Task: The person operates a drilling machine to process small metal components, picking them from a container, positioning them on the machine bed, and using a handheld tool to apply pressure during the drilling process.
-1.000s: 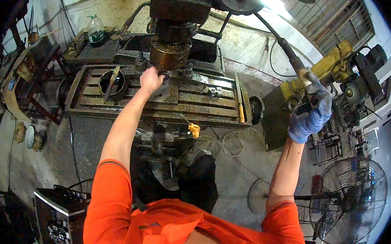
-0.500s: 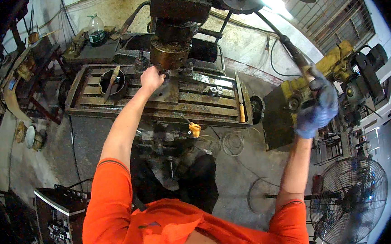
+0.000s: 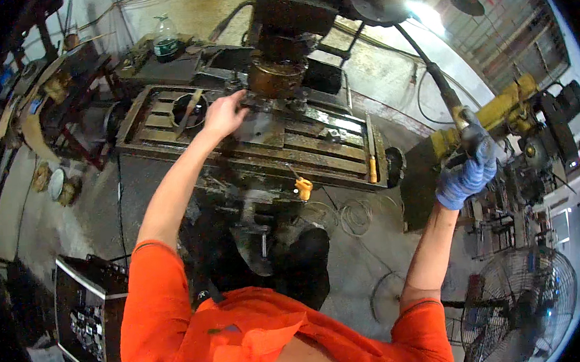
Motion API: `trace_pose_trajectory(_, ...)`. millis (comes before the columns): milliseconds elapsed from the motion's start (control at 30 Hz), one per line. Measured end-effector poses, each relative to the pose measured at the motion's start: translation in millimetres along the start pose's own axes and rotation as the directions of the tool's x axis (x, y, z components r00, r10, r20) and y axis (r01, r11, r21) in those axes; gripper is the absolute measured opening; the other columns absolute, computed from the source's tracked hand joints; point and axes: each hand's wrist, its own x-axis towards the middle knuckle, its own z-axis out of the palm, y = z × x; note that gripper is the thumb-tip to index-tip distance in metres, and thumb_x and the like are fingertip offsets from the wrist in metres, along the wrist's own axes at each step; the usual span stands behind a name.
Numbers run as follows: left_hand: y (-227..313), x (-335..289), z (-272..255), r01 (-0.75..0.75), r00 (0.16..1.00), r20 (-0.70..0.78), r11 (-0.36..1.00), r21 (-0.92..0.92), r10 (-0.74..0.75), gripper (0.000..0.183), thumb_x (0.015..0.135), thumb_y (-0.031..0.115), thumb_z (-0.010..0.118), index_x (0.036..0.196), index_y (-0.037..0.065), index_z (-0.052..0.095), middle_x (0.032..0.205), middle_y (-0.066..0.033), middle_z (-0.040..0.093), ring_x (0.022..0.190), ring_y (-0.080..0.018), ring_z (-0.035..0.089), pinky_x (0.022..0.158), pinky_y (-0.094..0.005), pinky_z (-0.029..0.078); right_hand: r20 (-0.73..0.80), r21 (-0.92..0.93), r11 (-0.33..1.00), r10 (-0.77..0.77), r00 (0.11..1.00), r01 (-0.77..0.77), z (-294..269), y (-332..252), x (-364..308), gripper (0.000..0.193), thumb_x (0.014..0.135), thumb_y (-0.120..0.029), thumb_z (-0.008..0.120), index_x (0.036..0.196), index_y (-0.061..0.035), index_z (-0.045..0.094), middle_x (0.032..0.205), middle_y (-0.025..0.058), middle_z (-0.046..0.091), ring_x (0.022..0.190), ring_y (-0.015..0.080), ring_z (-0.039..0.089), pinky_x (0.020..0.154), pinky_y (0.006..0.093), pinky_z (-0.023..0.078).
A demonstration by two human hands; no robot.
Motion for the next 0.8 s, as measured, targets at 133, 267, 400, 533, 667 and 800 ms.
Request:
trace_pose_trajectory(133,-18,-52,-70,0.056,0.953,-0.301,0.956,0.287,0.035,0.046,0.074,0.029,0.062,0.117,0.016,0.050,0.088,-0.0095,0.059,0.075,-0.0293,0.059,0.066,-0.0385,0.046,0.019,0.007,0.996,-0.094,0.995,0.094,-8,6,7,0.034,0.086,-0.028,0.045,0.080,0.0029,0.059,0.081,0.0114,0.061,0.080,0.0180,0.055,0.077,0.0292,0.040)
trace_pose_trajectory(267,-35,-80,-85,0.050,0.987,-0.157,0.830,0.555,0.046,0.056,0.075,0.035,0.060,0.123,0.013,0.043,0.090,-0.0155,0.056,0.077,-0.0325,0.058,0.072,-0.0424,0.043,0.001,-0.179,0.978,-0.105,0.994,0.103,-18,15,6,0.028,0.086,-0.022,0.043,0.084,0.0022,0.057,0.082,0.0108,0.061,0.079,0.0176,0.055,0.075,0.0282,0.041)
trace_pose_trajectory(400,-65,-77,-82,-0.068,0.998,0.032,0.801,0.595,0.061,0.039,0.079,0.024,0.055,0.114,0.008,0.050,0.084,-0.0130,0.059,0.076,-0.0291,0.059,0.075,-0.0421,0.043,0.051,0.058,0.997,-0.048,0.998,0.045,-13,9,4,0.022,0.087,-0.017,0.042,0.089,0.0026,0.053,0.086,0.0120,0.059,0.086,0.0234,0.055,0.081,0.0333,0.041)
trace_pose_trajectory(533,-62,-73,-79,0.186,0.926,-0.336,0.982,0.016,-0.170,0.023,0.083,0.014,0.048,0.098,0.002,0.060,0.077,-0.0169,0.062,0.074,-0.0317,0.060,0.067,-0.0396,0.046,0.018,0.130,0.991,-0.016,1.000,0.014,-7,7,5,0.036,0.088,-0.029,0.040,0.081,0.0040,0.054,0.087,0.0135,0.059,0.092,0.0269,0.055,0.087,0.0353,0.037)
trace_pose_trajectory(667,-10,-64,-49,0.176,0.971,-0.120,0.955,-0.237,-0.208,0.024,0.082,0.016,0.050,0.096,0.001,0.061,0.083,-0.0186,0.062,0.080,-0.0321,0.060,0.068,-0.0375,0.046,-0.025,-0.047,0.997,-0.057,0.998,0.055,-12,13,1,0.036,0.086,-0.028,0.043,0.080,0.0046,0.056,0.087,0.0170,0.060,0.094,0.0296,0.055,0.087,0.0380,0.038)
trace_pose_trajectory(800,2,-29,-2,0.098,0.956,-0.262,0.987,-0.131,-0.130,0.021,0.081,0.016,0.050,0.094,0.005,0.062,0.085,-0.0195,0.061,0.082,-0.0353,0.058,0.071,-0.0416,0.046,-0.067,0.134,0.991,-0.001,0.998,0.010,-2,9,0,0.039,0.086,-0.031,0.045,0.075,0.0034,0.059,0.084,0.0168,0.062,0.081,0.0229,0.057,0.084,0.0397,0.040)
